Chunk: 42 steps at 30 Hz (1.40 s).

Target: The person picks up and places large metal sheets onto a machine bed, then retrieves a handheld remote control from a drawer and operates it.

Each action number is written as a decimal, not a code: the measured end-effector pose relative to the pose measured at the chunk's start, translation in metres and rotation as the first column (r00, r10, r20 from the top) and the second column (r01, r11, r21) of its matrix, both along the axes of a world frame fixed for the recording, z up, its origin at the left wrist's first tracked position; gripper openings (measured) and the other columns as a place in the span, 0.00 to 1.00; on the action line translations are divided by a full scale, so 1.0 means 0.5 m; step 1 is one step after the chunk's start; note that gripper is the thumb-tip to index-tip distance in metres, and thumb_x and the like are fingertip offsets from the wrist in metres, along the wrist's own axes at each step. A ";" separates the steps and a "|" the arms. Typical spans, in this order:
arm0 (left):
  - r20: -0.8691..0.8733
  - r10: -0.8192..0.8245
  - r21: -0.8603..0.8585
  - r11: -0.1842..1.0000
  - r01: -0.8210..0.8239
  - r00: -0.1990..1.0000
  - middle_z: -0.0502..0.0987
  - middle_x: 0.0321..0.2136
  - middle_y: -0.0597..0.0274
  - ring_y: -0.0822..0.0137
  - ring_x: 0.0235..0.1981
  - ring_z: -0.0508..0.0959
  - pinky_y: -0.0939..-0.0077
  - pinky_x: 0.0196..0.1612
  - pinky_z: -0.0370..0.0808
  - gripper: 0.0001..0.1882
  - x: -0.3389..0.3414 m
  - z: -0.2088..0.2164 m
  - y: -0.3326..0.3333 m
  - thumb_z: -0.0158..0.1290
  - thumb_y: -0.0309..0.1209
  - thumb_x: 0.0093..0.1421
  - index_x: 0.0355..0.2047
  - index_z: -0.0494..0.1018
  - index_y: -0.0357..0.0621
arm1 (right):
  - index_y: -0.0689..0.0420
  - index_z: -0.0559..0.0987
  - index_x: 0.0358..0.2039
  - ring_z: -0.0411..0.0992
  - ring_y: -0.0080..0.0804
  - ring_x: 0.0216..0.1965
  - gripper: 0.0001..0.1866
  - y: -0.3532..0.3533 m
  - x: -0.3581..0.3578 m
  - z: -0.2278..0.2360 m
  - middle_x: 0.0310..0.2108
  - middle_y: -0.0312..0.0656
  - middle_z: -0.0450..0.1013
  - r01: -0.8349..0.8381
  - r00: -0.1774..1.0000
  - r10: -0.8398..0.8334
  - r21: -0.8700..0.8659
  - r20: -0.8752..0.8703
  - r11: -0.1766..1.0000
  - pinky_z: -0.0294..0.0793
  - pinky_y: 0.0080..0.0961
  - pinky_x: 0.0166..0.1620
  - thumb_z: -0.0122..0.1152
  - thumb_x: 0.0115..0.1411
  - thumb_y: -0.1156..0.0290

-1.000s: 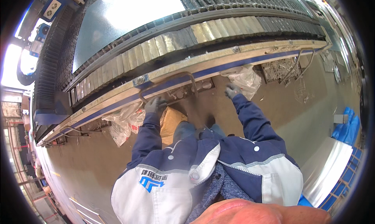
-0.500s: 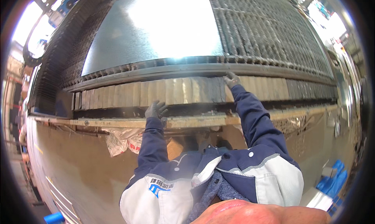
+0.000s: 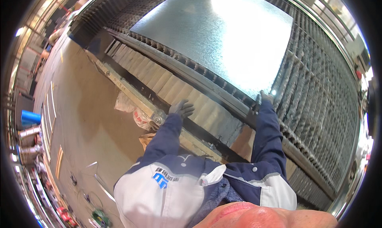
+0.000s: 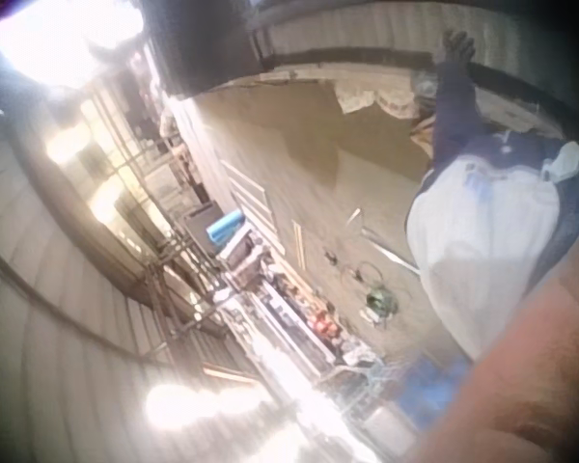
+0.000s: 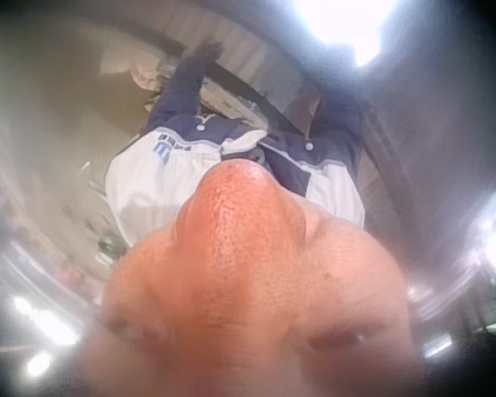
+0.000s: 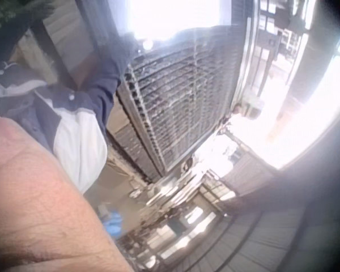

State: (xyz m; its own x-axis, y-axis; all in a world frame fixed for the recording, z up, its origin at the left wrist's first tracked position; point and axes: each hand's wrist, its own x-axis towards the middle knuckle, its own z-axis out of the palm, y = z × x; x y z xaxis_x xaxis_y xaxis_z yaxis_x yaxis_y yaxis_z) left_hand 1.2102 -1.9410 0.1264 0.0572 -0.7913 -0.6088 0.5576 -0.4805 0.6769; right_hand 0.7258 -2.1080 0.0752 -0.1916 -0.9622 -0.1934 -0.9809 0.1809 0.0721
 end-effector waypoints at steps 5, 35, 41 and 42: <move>-0.150 0.120 -0.010 0.992 -0.122 0.981 0.73 0.51 0.41 0.49 0.46 0.79 0.55 0.48 0.79 0.34 -0.072 0.024 -0.339 0.56 0.51 0.62 0.60 0.61 0.42 | 0.61 0.78 0.42 0.74 0.29 0.32 0.13 -0.030 -0.096 0.008 0.32 0.41 0.77 0.407 0.339 -0.141 -0.010 0.930 0.914 0.75 0.25 0.36 0.56 0.65 0.64; 0.385 0.214 -0.223 0.965 -0.135 0.898 0.77 0.38 0.60 0.66 0.41 0.76 0.72 0.48 0.73 0.17 -0.103 -0.058 -0.275 0.51 0.35 0.69 0.45 0.74 0.29 | 0.61 0.78 0.30 0.64 0.18 0.27 0.16 0.268 0.012 0.165 0.24 0.29 0.70 0.661 0.142 -0.145 0.015 0.979 0.751 0.64 0.22 0.29 0.62 0.61 0.59; 0.808 0.409 -0.557 0.765 0.323 0.424 0.78 0.35 0.56 0.68 0.39 0.77 0.71 0.42 0.75 0.21 0.048 -0.130 -0.550 0.53 0.38 0.68 0.42 0.75 0.25 | 0.56 0.76 0.21 0.59 0.17 0.22 0.20 -0.016 0.107 0.168 0.19 0.27 0.65 0.703 0.070 -0.156 0.062 0.985 0.708 0.56 0.24 0.23 0.64 0.61 0.53; 0.661 0.433 -0.664 0.718 0.209 0.613 0.79 0.36 0.55 0.66 0.38 0.77 0.70 0.41 0.75 0.20 0.071 -0.132 -0.601 0.54 0.37 0.67 0.42 0.75 0.26 | 0.55 0.75 0.20 0.59 0.16 0.20 0.20 -0.073 0.116 0.177 0.18 0.26 0.65 0.603 0.095 -0.120 0.039 0.988 0.797 0.55 0.24 0.22 0.64 0.60 0.54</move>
State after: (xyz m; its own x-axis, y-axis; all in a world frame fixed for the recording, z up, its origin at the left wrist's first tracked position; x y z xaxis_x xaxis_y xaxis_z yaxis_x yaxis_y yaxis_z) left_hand 1.2457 -2.2414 0.0605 0.3335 -0.8752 0.3505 -0.2748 0.2654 0.9241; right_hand 0.7837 -2.1446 0.1638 -0.4456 -0.8581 -0.2551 -0.0415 0.3045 -0.9516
